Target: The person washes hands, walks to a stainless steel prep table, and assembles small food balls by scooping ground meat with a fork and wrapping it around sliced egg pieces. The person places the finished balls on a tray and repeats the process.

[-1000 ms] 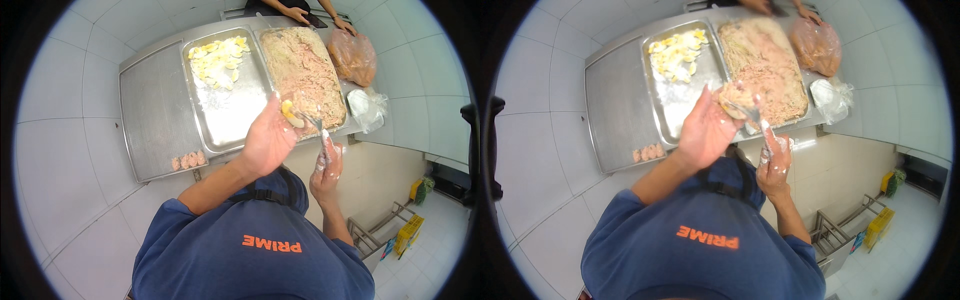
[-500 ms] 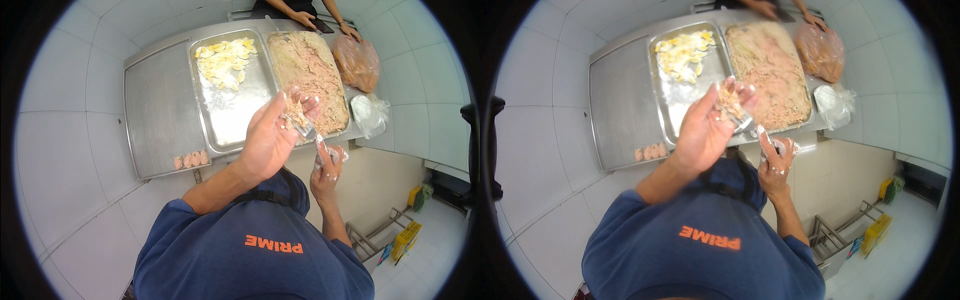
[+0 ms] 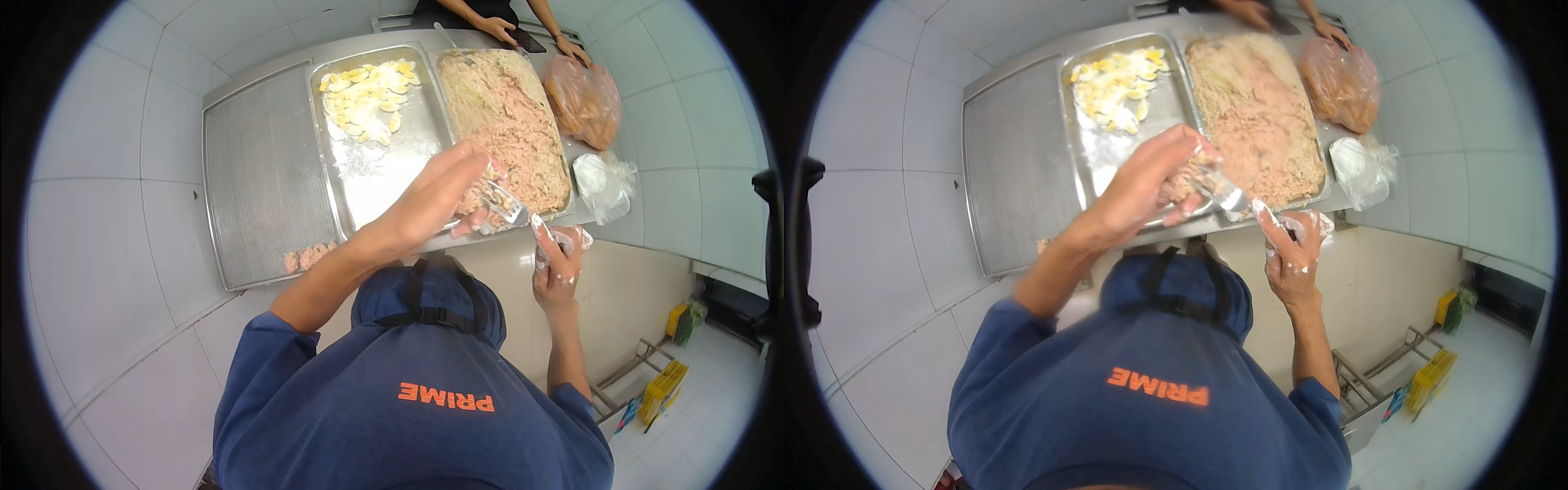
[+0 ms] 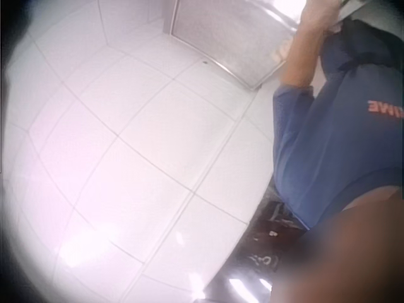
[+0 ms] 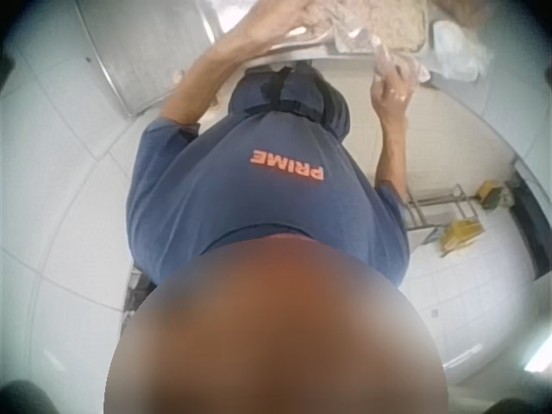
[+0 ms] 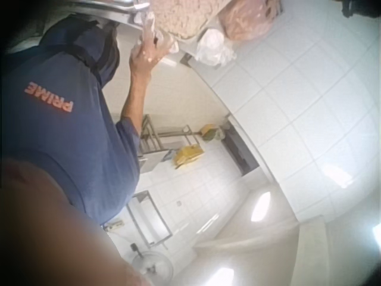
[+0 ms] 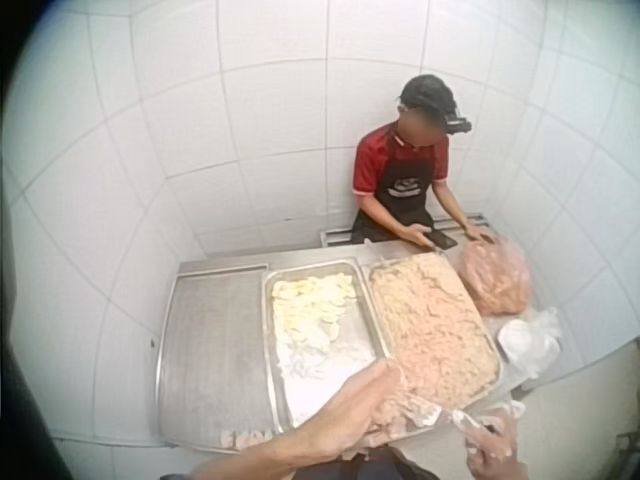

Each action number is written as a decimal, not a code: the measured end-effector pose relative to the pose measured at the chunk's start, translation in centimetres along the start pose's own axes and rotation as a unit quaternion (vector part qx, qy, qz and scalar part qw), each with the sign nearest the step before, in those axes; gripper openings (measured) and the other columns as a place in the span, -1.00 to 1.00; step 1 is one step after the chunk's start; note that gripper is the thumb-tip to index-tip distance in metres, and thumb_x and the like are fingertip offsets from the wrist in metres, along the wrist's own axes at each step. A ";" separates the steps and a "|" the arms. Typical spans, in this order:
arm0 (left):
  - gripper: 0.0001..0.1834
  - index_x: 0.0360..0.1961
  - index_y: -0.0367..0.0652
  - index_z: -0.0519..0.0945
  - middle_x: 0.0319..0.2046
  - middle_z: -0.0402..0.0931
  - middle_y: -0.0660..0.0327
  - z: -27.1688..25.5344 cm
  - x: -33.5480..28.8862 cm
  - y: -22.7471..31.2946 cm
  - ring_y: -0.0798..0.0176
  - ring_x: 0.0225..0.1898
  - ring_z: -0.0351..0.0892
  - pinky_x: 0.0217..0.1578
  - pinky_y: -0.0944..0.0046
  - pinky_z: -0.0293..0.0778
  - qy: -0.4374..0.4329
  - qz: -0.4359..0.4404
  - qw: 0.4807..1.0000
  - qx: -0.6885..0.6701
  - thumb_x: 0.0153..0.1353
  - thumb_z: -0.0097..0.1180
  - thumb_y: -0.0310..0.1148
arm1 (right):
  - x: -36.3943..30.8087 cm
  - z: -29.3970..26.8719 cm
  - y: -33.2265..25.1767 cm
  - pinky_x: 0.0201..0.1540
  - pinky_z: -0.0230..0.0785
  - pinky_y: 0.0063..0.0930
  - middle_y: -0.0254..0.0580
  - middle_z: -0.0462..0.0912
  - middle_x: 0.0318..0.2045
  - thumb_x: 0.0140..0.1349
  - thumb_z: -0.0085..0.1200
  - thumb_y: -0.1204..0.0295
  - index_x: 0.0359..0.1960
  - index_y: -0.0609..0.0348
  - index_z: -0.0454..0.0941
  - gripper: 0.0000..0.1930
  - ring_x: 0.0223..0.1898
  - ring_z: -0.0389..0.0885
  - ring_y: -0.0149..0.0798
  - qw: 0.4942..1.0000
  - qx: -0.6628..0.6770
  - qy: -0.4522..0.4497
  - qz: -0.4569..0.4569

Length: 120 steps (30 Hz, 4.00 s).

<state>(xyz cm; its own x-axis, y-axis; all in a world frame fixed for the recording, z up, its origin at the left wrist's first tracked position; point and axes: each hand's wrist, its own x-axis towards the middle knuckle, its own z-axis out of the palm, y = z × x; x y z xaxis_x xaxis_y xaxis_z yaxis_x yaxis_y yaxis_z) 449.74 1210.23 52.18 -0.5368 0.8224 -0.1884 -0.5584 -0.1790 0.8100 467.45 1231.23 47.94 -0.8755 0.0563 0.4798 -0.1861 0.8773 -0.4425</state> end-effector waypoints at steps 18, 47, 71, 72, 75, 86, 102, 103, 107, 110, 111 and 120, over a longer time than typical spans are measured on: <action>-0.42 -0.22 -0.13 0.52 -0.60 0.49 0.28 -0.9 0.5 1.8 0.58 -0.76 0.19 -0.78 0.50 0.07 -0.096 -0.044 0.993 0.057 0.65 -0.41 0.06 | 1.9 -2.5 1.8 -0.11 0.28 -0.15 -0.14 0.55 -0.29 -0.05 0.14 0.75 0.03 0.07 0.77 -0.46 -0.30 0.51 -0.03 0.997 0.030 -0.007 -0.076; -0.74 0.04 -0.44 0.50 0.11 0.56 -0.12 -3.7 2.9 -5.0 0.09 0.16 0.58 0.30 0.09 0.50 0.142 0.010 0.962 -0.231 0.53 -0.01 -0.40 | 0.8 0.3 1.3 -0.13 0.32 -0.23 -0.10 0.53 -0.29 -0.02 -0.01 0.78 0.15 0.16 0.69 -0.38 -0.26 0.45 -0.06 0.996 0.052 -0.049 0.044; -0.63 0.08 -0.29 0.61 -0.11 0.64 0.10 -1.5 1.1 -1.3 0.37 -0.25 0.53 -0.25 0.38 0.52 -0.050 -0.060 0.993 -0.088 0.58 -0.08 -0.21 | 0.1 -0.4 2.0 -0.09 0.32 -0.17 -0.11 0.53 -0.29 -0.01 0.07 0.74 0.09 0.09 0.75 -0.43 -0.26 0.48 -0.05 1.000 0.015 -0.001 -0.028; -0.62 0.07 -0.28 0.62 -0.13 0.65 0.12 -1.3 1.1 -1.2 0.38 -0.28 0.52 -0.28 0.40 0.51 -0.059 -0.065 0.992 -0.086 0.59 -0.09 -0.19 | 0.4 -0.6 1.9 -0.10 0.32 -0.17 -0.12 0.53 -0.30 -0.03 0.08 0.74 0.08 0.07 0.75 -0.43 -0.26 0.48 -0.05 0.999 0.020 -0.012 -0.022; -0.56 0.03 -0.26 0.64 -0.26 0.65 0.19 -0.9 1.0 -0.8 0.43 -0.39 0.46 -0.38 0.42 0.46 -0.029 -0.068 0.996 -0.054 0.62 -0.15 -0.12 | 1.1 -1.3 1.7 -0.13 0.30 -0.16 -0.14 0.53 -0.31 -0.04 0.12 0.71 0.07 0.01 0.76 -0.42 -0.25 0.48 -0.05 0.999 -0.001 -0.025 -0.027; -0.40 -0.11 -0.18 0.63 -0.58 0.37 0.41 -1.2 0.8 -0.2 0.54 -0.62 0.22 -0.59 0.47 0.21 -0.056 -0.050 0.990 0.122 0.64 -0.32 0.09 | 2.3 -2.8 2.3 -0.13 0.29 -0.20 -0.14 0.54 -0.30 -0.05 0.14 0.72 0.05 0.00 0.77 -0.43 -0.27 0.49 -0.05 0.996 -0.007 -0.063 -0.066; -0.69 0.20 -0.15 0.43 0.23 0.56 0.09 -3.1 1.2 -4.8 0.32 0.00 0.42 0.10 0.28 0.35 0.144 -0.041 0.980 -0.130 0.53 0.04 -0.29 | 1.9 -1.8 1.9 -0.17 0.30 -0.27 -0.16 0.48 -0.34 -0.02 0.00 0.75 0.18 0.10 0.70 -0.35 -0.29 0.45 -0.13 0.999 0.039 -0.035 0.014; -0.67 0.21 -0.17 0.42 0.21 0.57 0.08 -3.4 1.3 -4.9 0.30 0.01 0.46 0.12 0.26 0.38 0.140 -0.035 0.981 -0.128 0.53 0.05 -0.30 | 1.8 -1.8 1.8 -0.17 0.30 -0.27 -0.17 0.48 -0.33 -0.02 0.00 0.75 0.18 0.10 0.70 -0.35 -0.29 0.45 -0.13 0.999 0.035 -0.039 0.014; -0.64 0.21 -0.29 0.41 0.10 0.60 0.05 -3.5 1.1 -4.3 0.21 0.05 0.58 0.15 0.20 0.54 0.136 -0.019 0.982 -0.132 0.52 0.06 -0.33 | 1.3 -1.4 1.8 -0.18 0.30 -0.27 -0.16 0.48 -0.33 -0.03 0.00 0.75 0.18 0.10 0.70 -0.35 -0.29 0.45 -0.12 0.997 0.054 -0.043 0.026; -0.66 0.12 -0.43 0.41 0.03 0.53 0.07 -2.9 0.7 -2.9 0.15 0.08 0.62 0.24 0.12 0.57 0.105 0.016 0.988 -0.110 0.51 0.07 -0.36 | 0.8 -1.0 1.8 -0.18 0.30 -0.26 -0.15 0.48 -0.33 -0.04 0.00 0.76 0.16 0.11 0.70 -0.35 -0.28 0.46 -0.10 0.998 0.051 -0.035 0.018; -0.66 0.14 -0.41 0.43 0.04 0.55 0.06 -2.8 0.6 -2.5 0.17 0.05 0.62 0.15 0.18 0.60 0.094 0.009 0.989 -0.111 0.52 0.05 -0.36 | 0.6 -0.8 1.8 -0.18 0.31 -0.26 -0.15 0.48 -0.32 -0.04 0.00 0.76 0.16 0.11 0.71 -0.35 -0.28 0.46 -0.10 0.998 0.047 -0.030 0.012; -0.56 0.23 -0.44 0.50 -0.08 0.59 0.14 -1.1 0.2 -1.9 0.41 -0.35 0.40 -0.31 0.42 0.47 0.005 -0.048 0.979 -0.198 0.61 -0.10 -0.25 | -0.1 0.9 0.9 -0.12 0.35 -0.24 -0.12 0.51 -0.29 -0.06 0.03 0.77 0.14 0.09 0.72 -0.35 -0.25 0.49 -0.07 0.999 0.036 -0.004 0.017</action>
<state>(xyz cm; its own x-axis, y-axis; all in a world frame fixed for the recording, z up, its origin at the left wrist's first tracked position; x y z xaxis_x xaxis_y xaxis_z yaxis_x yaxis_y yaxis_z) 450.01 1210.14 50.06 -0.4751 0.8410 -0.2587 -0.8068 -0.2989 0.5096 466.99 1231.63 46.79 -0.8852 0.0824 0.4578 -0.1869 0.8382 -0.5123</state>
